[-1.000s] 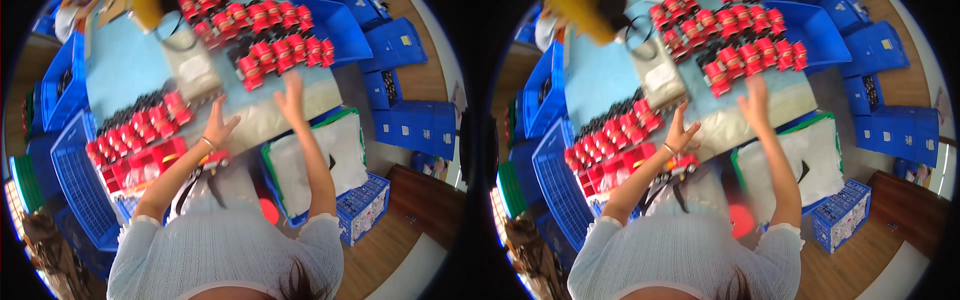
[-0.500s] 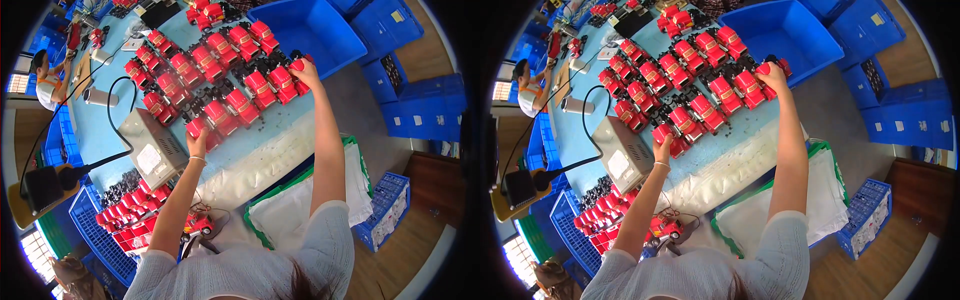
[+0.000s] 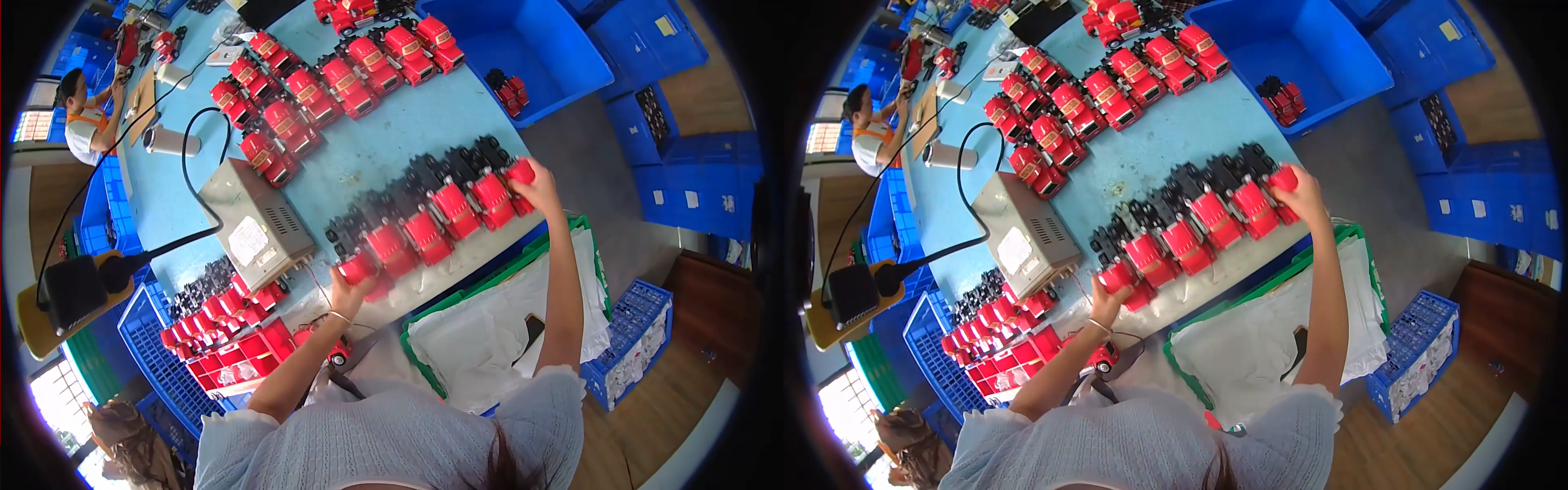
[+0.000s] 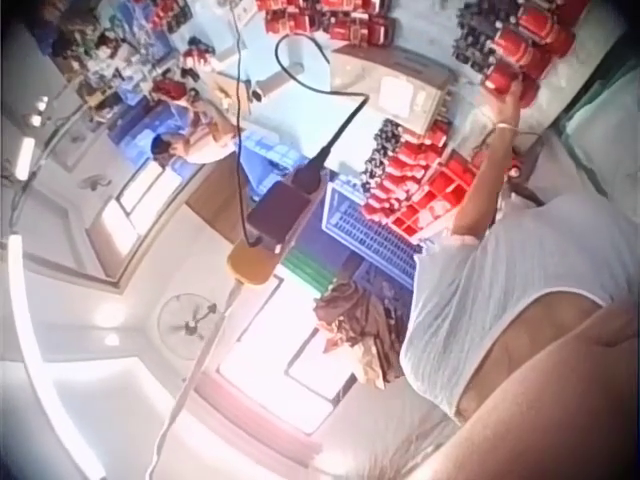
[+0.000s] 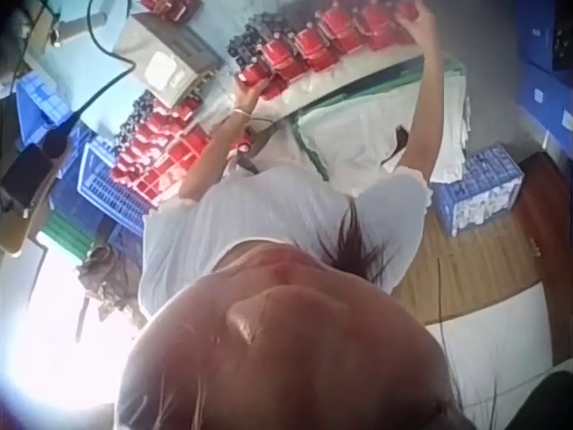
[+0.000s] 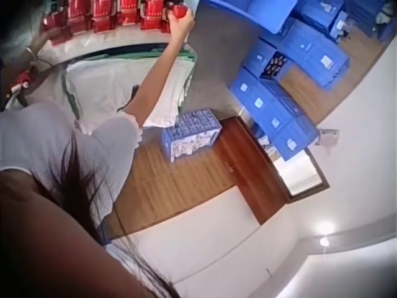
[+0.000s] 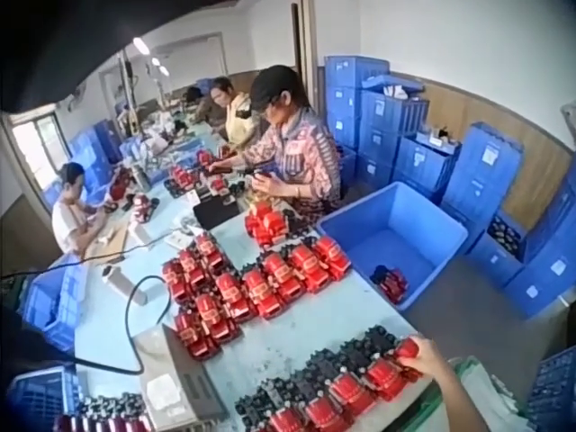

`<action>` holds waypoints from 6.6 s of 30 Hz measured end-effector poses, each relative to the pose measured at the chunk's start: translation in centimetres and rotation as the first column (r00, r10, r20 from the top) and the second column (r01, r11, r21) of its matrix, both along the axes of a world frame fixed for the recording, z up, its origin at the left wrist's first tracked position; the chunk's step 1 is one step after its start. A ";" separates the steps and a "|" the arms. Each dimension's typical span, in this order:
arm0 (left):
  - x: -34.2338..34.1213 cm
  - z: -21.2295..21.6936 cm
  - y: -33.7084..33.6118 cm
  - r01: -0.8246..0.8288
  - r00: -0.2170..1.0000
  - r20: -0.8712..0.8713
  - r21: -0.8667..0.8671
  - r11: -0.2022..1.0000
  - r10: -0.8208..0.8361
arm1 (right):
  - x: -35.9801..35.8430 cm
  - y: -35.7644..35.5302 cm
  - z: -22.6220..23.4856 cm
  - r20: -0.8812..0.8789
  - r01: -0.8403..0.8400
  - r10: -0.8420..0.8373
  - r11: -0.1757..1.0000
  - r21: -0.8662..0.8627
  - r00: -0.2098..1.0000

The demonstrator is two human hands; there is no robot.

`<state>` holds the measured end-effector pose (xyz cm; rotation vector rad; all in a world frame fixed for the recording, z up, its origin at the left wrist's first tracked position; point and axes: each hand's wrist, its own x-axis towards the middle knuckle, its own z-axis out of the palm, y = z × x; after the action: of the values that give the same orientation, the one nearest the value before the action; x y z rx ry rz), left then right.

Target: Assembling and organizing toy trucks on a production line.

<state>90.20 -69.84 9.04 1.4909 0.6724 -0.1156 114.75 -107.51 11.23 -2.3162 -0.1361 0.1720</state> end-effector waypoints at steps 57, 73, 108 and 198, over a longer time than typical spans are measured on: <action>10.8 10.2 8.6 0.164 0.895 -0.041 0.956 0.241 -0.445 | 8.6 12.7 7.3 0.686 0.068 0.055 0.986 -0.151 0.725; -31.2 10.0 26.2 0.116 0.900 0.110 0.871 0.477 -0.421 | -46.4 46.0 4.5 -0.344 -0.959 0.923 0.080 -0.273 0.175; -34.8 2.7 30.9 0.107 0.892 0.131 0.868 0.485 -0.432 | -56.5 49.7 3.8 0.037 -0.744 0.942 0.287 -0.604 0.333; -1.1 10.6 42.0 0.057 0.958 -0.214 0.796 0.603 0.191 | -39.6 36.2 3.9 0.253 0.101 -0.076 0.991 -0.087 0.965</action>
<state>89.06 -27.85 19.63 2.3524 1.1020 0.0552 75.17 -71.33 15.09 -2.4311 -0.1527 -0.1624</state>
